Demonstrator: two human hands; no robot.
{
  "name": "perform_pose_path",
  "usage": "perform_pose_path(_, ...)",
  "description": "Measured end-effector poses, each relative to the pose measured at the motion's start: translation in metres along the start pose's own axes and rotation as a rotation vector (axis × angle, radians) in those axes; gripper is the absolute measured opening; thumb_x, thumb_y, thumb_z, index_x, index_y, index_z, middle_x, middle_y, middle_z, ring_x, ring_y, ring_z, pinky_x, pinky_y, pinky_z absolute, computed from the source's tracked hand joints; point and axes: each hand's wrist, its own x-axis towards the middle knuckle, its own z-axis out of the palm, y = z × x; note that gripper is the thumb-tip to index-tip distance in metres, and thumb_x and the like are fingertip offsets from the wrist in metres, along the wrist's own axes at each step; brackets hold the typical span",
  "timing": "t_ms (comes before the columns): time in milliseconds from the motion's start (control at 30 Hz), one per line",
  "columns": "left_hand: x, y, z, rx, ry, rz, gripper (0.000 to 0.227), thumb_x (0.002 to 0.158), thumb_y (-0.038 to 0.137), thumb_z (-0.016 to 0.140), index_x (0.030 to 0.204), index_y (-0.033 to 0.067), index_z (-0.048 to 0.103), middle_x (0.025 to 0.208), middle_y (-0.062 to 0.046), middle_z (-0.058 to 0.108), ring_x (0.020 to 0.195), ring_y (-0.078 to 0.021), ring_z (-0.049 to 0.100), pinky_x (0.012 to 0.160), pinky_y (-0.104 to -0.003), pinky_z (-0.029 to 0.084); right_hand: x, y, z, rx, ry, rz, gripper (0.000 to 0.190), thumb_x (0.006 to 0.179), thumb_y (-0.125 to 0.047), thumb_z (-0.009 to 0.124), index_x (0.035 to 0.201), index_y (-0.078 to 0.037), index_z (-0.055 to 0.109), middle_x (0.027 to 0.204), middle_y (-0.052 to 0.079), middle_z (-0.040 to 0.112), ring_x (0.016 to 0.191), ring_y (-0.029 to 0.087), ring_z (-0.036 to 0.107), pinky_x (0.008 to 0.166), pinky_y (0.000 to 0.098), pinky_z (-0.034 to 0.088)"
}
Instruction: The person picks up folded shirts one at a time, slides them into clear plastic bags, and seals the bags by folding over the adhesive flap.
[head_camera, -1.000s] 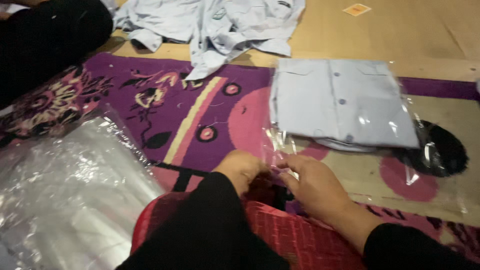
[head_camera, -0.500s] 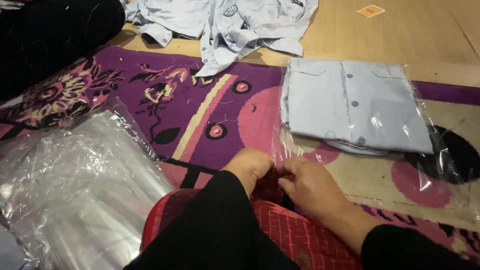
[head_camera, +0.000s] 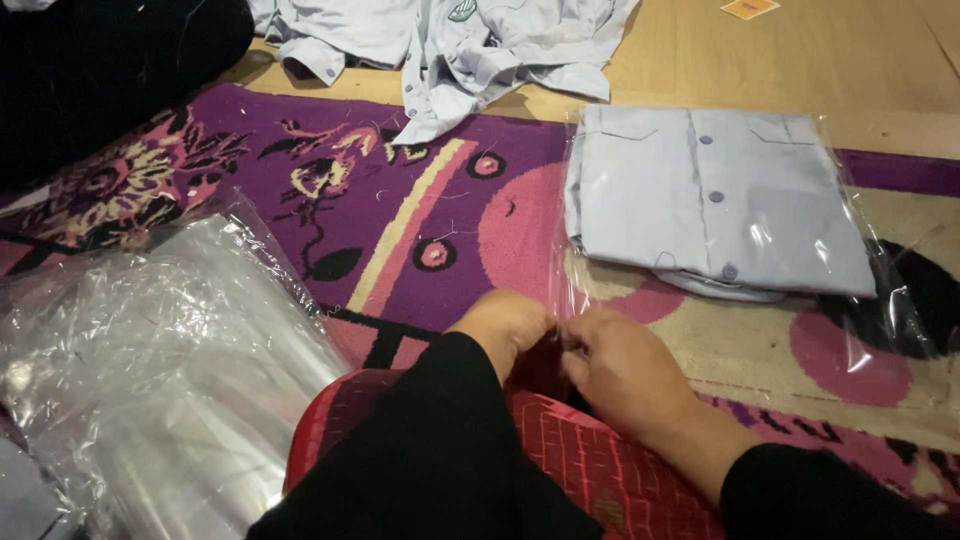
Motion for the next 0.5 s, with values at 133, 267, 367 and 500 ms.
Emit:
perform_pose_path(133,-0.006,0.0,-0.001,0.028,0.002,0.027,0.044,0.091,0.025,0.068,0.125,-0.0019,0.061,0.094,-0.029,0.064,0.096,-0.0414,0.068,0.088,-0.056,0.054,-0.005,-0.001,0.003,-0.025,-0.052,-0.015,0.014,0.081,-0.033,0.073,0.092,-0.024,0.078,0.091,0.004,0.076,0.096,0.029,0.075,0.085,0.0438,0.06)
perform_pose_path(267,-0.011,0.005,-0.001,0.054,0.006,0.049,0.045,0.09,0.024,0.067,0.128,-0.0001,0.06,0.097,-0.028,0.064,0.099,-0.0406,0.067,0.089,-0.055,0.053,-0.008,0.001,0.004,0.027,0.015,-0.07,0.017,0.081,-0.03,0.074,0.095,-0.022,0.078,0.09,0.007,0.077,0.097,0.031,0.075,0.087,0.0439,0.06)
perform_pose_path(367,-0.016,0.006,-0.004,0.068,0.013,0.065,0.046,0.089,0.023,0.067,0.129,0.0011,0.059,0.099,-0.027,0.064,0.101,-0.04,0.067,0.091,-0.054,0.053,-0.008,-0.011,-0.008,0.072,0.051,-0.044,0.017,0.08,-0.029,0.074,0.096,-0.024,0.078,0.092,0.004,0.078,0.099,0.027,0.075,0.087,0.0434,0.06)
perform_pose_path(500,-0.025,0.002,-0.01,0.09,0.026,0.09,0.047,0.089,0.022,0.067,0.13,0.0022,0.058,0.101,-0.026,0.064,0.103,-0.0395,0.066,0.092,-0.054,0.053,-0.007,-0.009,-0.003,0.141,0.032,-0.008,0.017,0.079,-0.028,0.074,0.095,-0.026,0.078,0.092,0.002,0.081,0.102,0.024,0.075,0.087,0.0408,0.06)
